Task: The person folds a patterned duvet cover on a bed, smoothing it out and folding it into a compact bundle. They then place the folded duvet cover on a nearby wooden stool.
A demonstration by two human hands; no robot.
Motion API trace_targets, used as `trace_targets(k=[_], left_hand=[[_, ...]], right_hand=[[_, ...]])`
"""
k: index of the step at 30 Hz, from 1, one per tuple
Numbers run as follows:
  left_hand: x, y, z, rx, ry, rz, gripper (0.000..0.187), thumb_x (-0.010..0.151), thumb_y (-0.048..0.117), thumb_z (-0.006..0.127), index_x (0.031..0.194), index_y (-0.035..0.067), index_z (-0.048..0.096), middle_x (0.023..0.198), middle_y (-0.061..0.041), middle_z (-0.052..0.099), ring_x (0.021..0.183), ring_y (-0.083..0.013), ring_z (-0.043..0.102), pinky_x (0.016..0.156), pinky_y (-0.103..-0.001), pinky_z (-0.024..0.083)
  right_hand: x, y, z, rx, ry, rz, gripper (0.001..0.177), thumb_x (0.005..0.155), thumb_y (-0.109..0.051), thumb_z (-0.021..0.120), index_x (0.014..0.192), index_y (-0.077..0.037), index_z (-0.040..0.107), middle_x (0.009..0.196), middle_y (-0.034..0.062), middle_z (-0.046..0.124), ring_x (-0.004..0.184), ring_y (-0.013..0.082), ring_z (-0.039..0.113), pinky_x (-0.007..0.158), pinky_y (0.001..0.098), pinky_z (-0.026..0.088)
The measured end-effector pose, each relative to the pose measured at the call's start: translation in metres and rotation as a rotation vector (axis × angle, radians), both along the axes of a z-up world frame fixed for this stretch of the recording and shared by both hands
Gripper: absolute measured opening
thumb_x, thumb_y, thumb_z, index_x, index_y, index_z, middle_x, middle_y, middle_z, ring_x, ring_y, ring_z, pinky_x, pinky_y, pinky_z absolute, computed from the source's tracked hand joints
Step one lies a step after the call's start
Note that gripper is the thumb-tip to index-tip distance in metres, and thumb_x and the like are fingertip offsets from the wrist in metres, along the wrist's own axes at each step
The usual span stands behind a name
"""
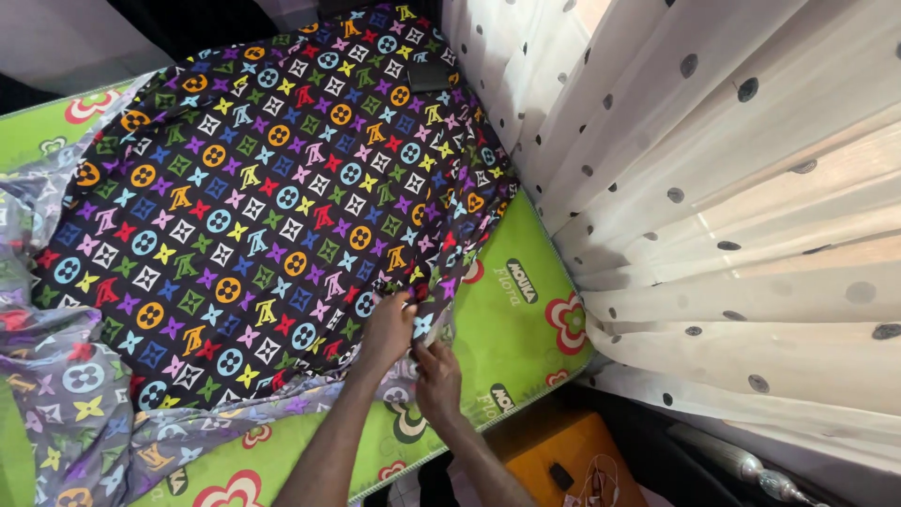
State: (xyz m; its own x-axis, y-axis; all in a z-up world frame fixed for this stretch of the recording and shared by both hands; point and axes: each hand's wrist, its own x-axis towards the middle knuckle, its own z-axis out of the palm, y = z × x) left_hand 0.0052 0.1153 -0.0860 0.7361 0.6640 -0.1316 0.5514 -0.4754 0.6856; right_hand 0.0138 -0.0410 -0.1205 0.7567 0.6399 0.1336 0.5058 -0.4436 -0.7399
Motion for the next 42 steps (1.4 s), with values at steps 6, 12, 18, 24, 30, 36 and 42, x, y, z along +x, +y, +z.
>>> trace_targets(k=[6,12,18,24,30,36,42], left_hand=[[0.035,0.001,-0.006,-0.196,0.388,-0.056,0.044,0.09,0.04,0.073,0.11,0.001,0.07,0.108,-0.023,0.073,0.105,-0.0399,0.07,0.09,-0.05,0.055],[0.011,-0.002,-0.044,-0.11,0.388,-0.016,0.027,0.095,0.032,0.068,0.103,0.007,0.075,0.104,-0.022,0.074,0.103,-0.0414,0.07,0.087,-0.051,0.055],[-0.042,0.001,-0.067,-0.055,0.351,-0.067,0.028,0.092,0.033,0.071,0.098,0.005,0.074,0.101,-0.022,0.072,0.102,-0.0416,0.068,0.089,-0.052,0.052],[-0.091,-0.009,-0.057,-0.218,0.267,0.066,0.024,0.092,0.029,0.068,0.098,0.006,0.073,0.096,-0.023,0.073,0.096,-0.0436,0.067,0.084,-0.053,0.051],[-0.118,-0.01,-0.047,-0.181,0.231,0.134,0.025,0.094,0.029,0.067,0.097,0.004,0.072,0.091,-0.023,0.071,0.092,-0.0455,0.066,0.081,-0.055,0.049],[-0.14,-0.03,-0.025,-0.196,0.165,0.161,0.024,0.092,0.028,0.067,0.099,0.006,0.07,0.091,-0.022,0.069,0.091,-0.0461,0.064,0.077,-0.056,0.048],[-0.159,-0.061,0.01,-0.29,0.196,0.188,0.021,0.094,0.027,0.064,0.099,0.008,0.07,0.081,-0.022,0.068,0.085,-0.0449,0.064,0.075,-0.054,0.046]], right_hand=[[-0.022,0.004,0.039,-0.053,0.077,0.082,0.052,0.073,0.013,0.054,0.118,-0.005,0.076,0.096,0.0153,0.066,0.091,0.0348,0.059,0.079,0.0484,0.051],[-0.034,0.001,0.045,0.044,-0.081,0.174,0.052,0.067,0.012,0.056,0.111,-0.006,0.077,0.098,0.0137,0.064,0.091,0.0339,0.058,0.078,0.0481,0.049],[-0.053,-0.012,0.054,0.031,-0.027,0.327,0.046,0.07,0.011,0.06,0.111,-0.003,0.075,0.092,0.0139,0.06,0.089,0.0343,0.058,0.075,0.0487,0.046],[-0.059,-0.021,0.064,0.087,0.024,0.47,0.041,0.076,0.008,0.063,0.113,-0.004,0.074,0.095,0.014,0.063,0.092,0.0358,0.061,0.077,0.0481,0.049],[-0.025,-0.026,0.053,0.206,0.159,0.553,0.021,0.09,-0.011,0.076,0.11,-0.003,0.076,0.108,0.0146,0.072,0.095,0.0305,0.067,0.082,0.0441,0.053],[0.04,0.003,-0.001,0.083,0.475,0.024,0.043,0.099,-0.041,0.06,0.109,-0.001,0.075,0.088,0.0098,0.074,0.079,0.0201,0.071,0.07,0.0331,0.057],[0.08,0.067,-0.041,0.001,0.931,-0.222,0.046,0.099,-0.046,0.063,0.115,-0.003,0.067,0.081,0.0001,0.06,0.071,0.011,0.058,0.063,0.0306,0.051]])
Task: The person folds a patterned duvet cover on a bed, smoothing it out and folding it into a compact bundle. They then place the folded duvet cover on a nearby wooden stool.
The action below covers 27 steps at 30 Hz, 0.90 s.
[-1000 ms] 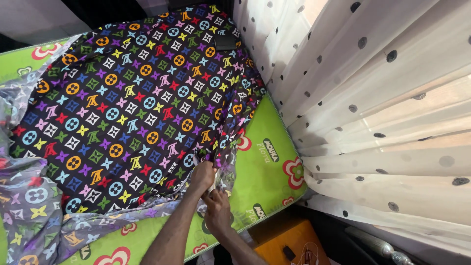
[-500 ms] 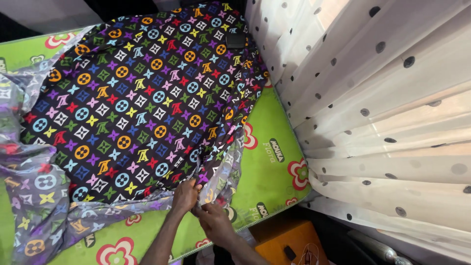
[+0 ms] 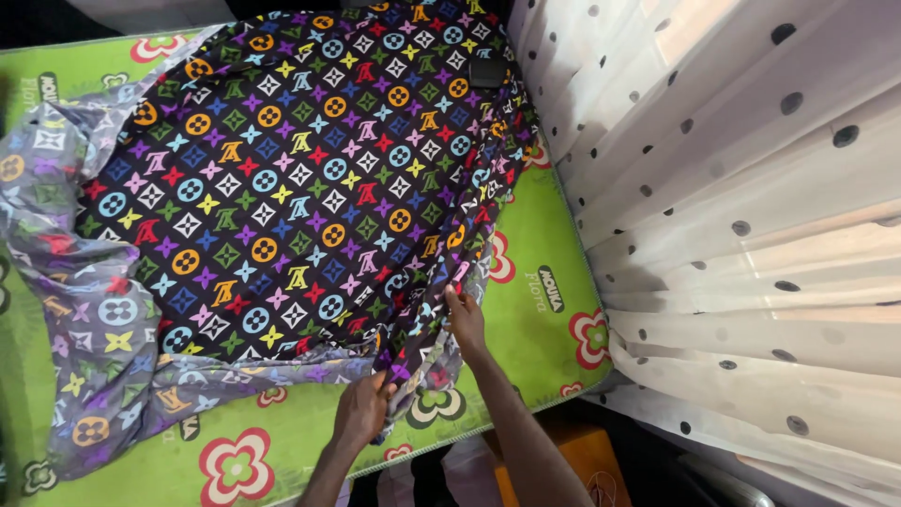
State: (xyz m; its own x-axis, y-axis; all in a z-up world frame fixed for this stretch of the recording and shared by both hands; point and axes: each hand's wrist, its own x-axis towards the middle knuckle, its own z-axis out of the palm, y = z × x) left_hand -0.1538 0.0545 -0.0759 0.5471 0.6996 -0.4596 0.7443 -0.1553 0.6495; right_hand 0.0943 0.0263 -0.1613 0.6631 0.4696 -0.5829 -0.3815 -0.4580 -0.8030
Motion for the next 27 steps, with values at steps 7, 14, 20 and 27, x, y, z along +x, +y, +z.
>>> trace_targets(k=[7,14,20,27], left_hand=[[-0.037,-0.01,0.014,-0.04,0.08,0.007,0.021,0.094,0.028,0.064,0.098,0.008,0.069,0.078,-0.02,0.069,0.082,-0.0426,0.065,0.073,-0.052,0.046],[-0.064,-0.015,0.013,-0.044,0.069,0.025,0.021,0.095,0.029,0.063,0.099,0.008,0.068,0.079,-0.021,0.067,0.079,-0.0442,0.063,0.071,-0.053,0.046],[-0.093,-0.013,-0.007,-0.021,0.149,0.018,0.021,0.097,0.028,0.06,0.101,0.009,0.067,0.082,-0.023,0.069,0.081,-0.0443,0.066,0.072,-0.054,0.047],[-0.103,0.023,-0.008,0.045,0.083,0.06,0.043,0.083,0.005,0.069,0.126,0.009,0.065,0.109,-0.02,0.073,0.101,-0.0382,0.071,0.087,-0.047,0.054]], right_hand=[[0.0,0.033,-0.051,0.176,0.151,-0.163,0.021,0.092,-0.017,0.071,0.106,-0.001,0.07,0.086,0.0015,0.072,0.076,0.0126,0.065,0.069,0.0294,0.052],[-0.02,0.025,-0.057,0.206,-0.236,0.041,0.015,0.094,-0.007,0.065,0.105,0.001,0.071,0.091,0.0072,0.075,0.084,0.0173,0.066,0.077,0.0355,0.051],[-0.051,0.004,0.001,-0.048,-0.628,0.193,0.018,0.096,-0.011,0.064,0.105,0.004,0.066,0.093,0.0261,0.07,0.087,0.0433,0.065,0.074,0.0504,0.047],[-0.074,-0.014,0.023,-0.249,-0.677,0.333,0.022,0.096,-0.016,0.063,0.11,0.001,0.06,0.078,0.0261,0.066,0.073,0.0453,0.064,0.07,0.0574,0.044]])
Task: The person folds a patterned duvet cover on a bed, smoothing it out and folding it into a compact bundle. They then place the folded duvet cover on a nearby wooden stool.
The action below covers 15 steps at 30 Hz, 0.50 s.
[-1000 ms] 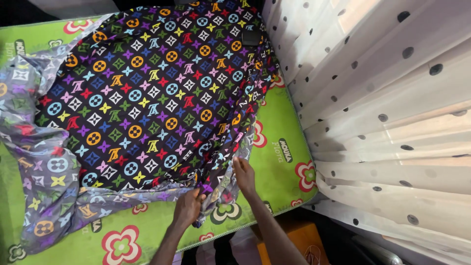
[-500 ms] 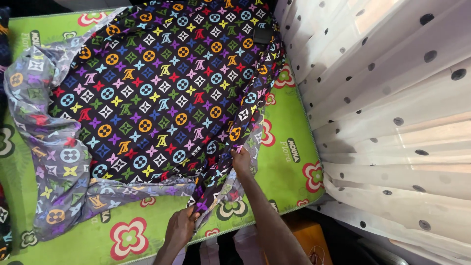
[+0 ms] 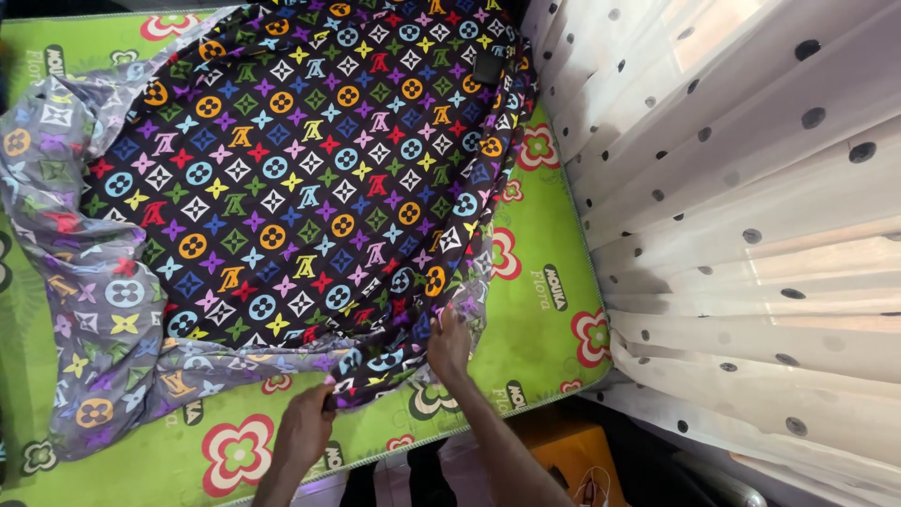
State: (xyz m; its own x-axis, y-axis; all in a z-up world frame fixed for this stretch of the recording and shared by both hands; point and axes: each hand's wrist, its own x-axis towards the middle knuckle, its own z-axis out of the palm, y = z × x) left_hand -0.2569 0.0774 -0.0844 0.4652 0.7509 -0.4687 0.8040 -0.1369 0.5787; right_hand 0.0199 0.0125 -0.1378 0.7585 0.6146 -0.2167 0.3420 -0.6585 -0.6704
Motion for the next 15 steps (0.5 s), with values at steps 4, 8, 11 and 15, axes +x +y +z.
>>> trace_targets(k=[4,8,11,15], left_hand=[[0.028,0.027,0.001,0.009,-0.154,-0.099,0.07,0.074,-0.002,0.074,0.14,0.008,0.055,0.133,-0.021,0.061,0.123,-0.0379,0.059,0.104,-0.045,0.046],[0.083,0.037,-0.002,-0.055,-0.348,-0.1,0.057,0.087,0.012,0.071,0.141,0.007,0.054,0.14,-0.019,0.061,0.13,-0.0341,0.059,0.108,-0.043,0.044],[0.134,0.038,-0.002,0.034,-0.332,-0.094,0.05,0.092,0.025,0.07,0.137,0.005,0.058,0.135,-0.02,0.064,0.125,-0.0365,0.062,0.105,-0.043,0.049],[0.193,0.04,0.008,0.019,-0.133,-0.132,0.055,0.095,0.034,0.068,0.138,0.002,0.055,0.134,-0.022,0.061,0.124,-0.0388,0.059,0.104,-0.048,0.046]], right_hand=[[-0.018,-0.013,-0.01,0.157,-0.187,0.058,0.014,0.095,-0.012,0.065,0.098,0.001,0.061,0.078,0.0249,0.066,0.074,0.047,0.062,0.065,0.0589,0.043],[-0.03,-0.024,-0.01,0.042,-0.04,0.079,0.014,0.093,-0.007,0.062,0.104,0.001,0.059,0.073,0.024,0.063,0.069,0.0445,0.063,0.062,0.0574,0.044],[-0.038,-0.03,-0.003,0.148,-0.149,0.098,0.009,0.09,-0.004,0.064,0.096,0.001,0.061,0.07,0.0243,0.063,0.068,0.0456,0.062,0.064,0.0579,0.043],[-0.045,-0.038,0.003,0.111,-0.104,0.117,0.006,0.084,0.004,0.059,0.089,0.002,0.058,0.068,0.0231,0.061,0.066,0.0431,0.06,0.064,0.0573,0.042]])
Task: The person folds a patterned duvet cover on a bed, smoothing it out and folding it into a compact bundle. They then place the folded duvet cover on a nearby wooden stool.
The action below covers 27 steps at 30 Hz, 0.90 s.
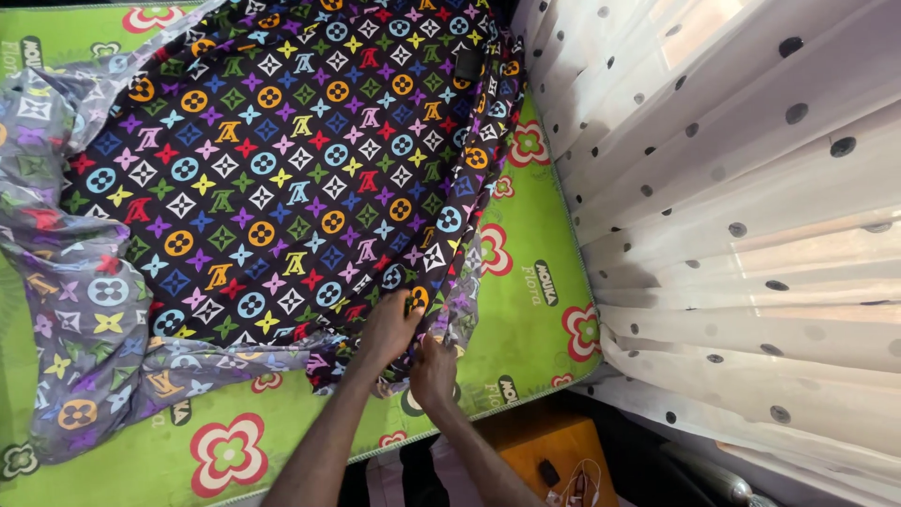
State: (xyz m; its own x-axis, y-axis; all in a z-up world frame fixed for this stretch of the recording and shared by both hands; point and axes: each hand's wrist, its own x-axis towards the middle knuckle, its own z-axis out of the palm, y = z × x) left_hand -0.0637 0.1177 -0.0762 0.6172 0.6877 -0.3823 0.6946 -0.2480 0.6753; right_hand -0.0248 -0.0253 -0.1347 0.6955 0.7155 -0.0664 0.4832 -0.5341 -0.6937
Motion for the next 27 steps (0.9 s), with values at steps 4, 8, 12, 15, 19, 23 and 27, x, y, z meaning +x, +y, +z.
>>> trace_targets(k=[4,8,12,15,19,23,27], left_hand=[[0.035,-0.002,0.009,0.047,0.054,-0.045,0.056,0.092,0.037,0.072,0.127,-0.004,0.06,0.12,-0.025,0.067,0.115,-0.0397,0.065,0.097,-0.048,0.051],[0.044,-0.006,0.006,0.114,0.117,-0.05,0.044,0.089,0.037,0.075,0.107,-0.003,0.07,0.105,-0.024,0.072,0.101,-0.0408,0.07,0.087,-0.048,0.057],[0.037,-0.008,-0.013,0.085,0.177,-0.007,0.029,0.089,0.029,0.075,0.094,0.0,0.074,0.098,-0.026,0.072,0.095,-0.0416,0.072,0.083,-0.049,0.058],[0.02,-0.015,-0.027,0.259,0.04,-0.016,0.022,0.087,0.023,0.075,0.086,0.001,0.076,0.092,-0.025,0.073,0.092,-0.043,0.071,0.082,-0.05,0.056],[0.007,-0.021,-0.023,0.227,0.092,-0.036,0.021,0.086,0.022,0.074,0.087,0.001,0.075,0.091,-0.024,0.073,0.092,-0.0418,0.072,0.083,-0.049,0.057],[0.001,-0.028,-0.006,0.24,0.094,0.001,0.032,0.08,0.027,0.079,0.091,-0.002,0.072,0.091,-0.027,0.071,0.089,-0.0453,0.071,0.078,-0.052,0.057],[-0.004,-0.029,-0.013,0.127,0.143,0.0,0.025,0.094,0.026,0.071,0.093,0.002,0.076,0.093,-0.026,0.072,0.094,-0.0442,0.072,0.083,-0.051,0.057]], right_hand=[[-0.009,-0.006,0.007,0.13,-0.023,-0.007,0.007,0.084,0.004,0.06,0.091,0.001,0.059,0.074,0.0243,0.061,0.07,0.0454,0.06,0.06,0.0576,0.042],[-0.018,-0.012,0.014,0.067,0.065,-0.034,0.005,0.088,0.002,0.059,0.093,0.001,0.059,0.074,0.0246,0.06,0.067,0.0442,0.06,0.059,0.0572,0.04],[-0.029,-0.021,0.024,0.084,0.071,-0.025,0.005,0.093,-0.001,0.059,0.09,0.001,0.056,0.073,0.0238,0.059,0.066,0.0433,0.059,0.058,0.0555,0.041],[-0.038,-0.027,0.036,0.142,0.09,0.003,0.01,0.093,0.0,0.061,0.088,0.002,0.053,0.074,0.0241,0.059,0.067,0.0438,0.058,0.058,0.0552,0.04],[-0.051,-0.032,0.047,0.177,0.157,0.042,0.007,0.09,0.005,0.059,0.089,0.003,0.052,0.075,0.0235,0.059,0.067,0.0424,0.058,0.059,0.0542,0.041],[-0.06,-0.038,0.05,0.177,0.14,0.096,0.015,0.075,0.013,0.054,0.085,0.003,0.051,0.074,0.0231,0.057,0.068,0.0417,0.055,0.06,0.0535,0.039],[-0.071,-0.044,0.049,0.215,0.15,0.118,0.012,0.08,0.011,0.058,0.084,0.003,0.051,0.072,0.0222,0.055,0.065,0.0405,0.054,0.059,0.053,0.038]])
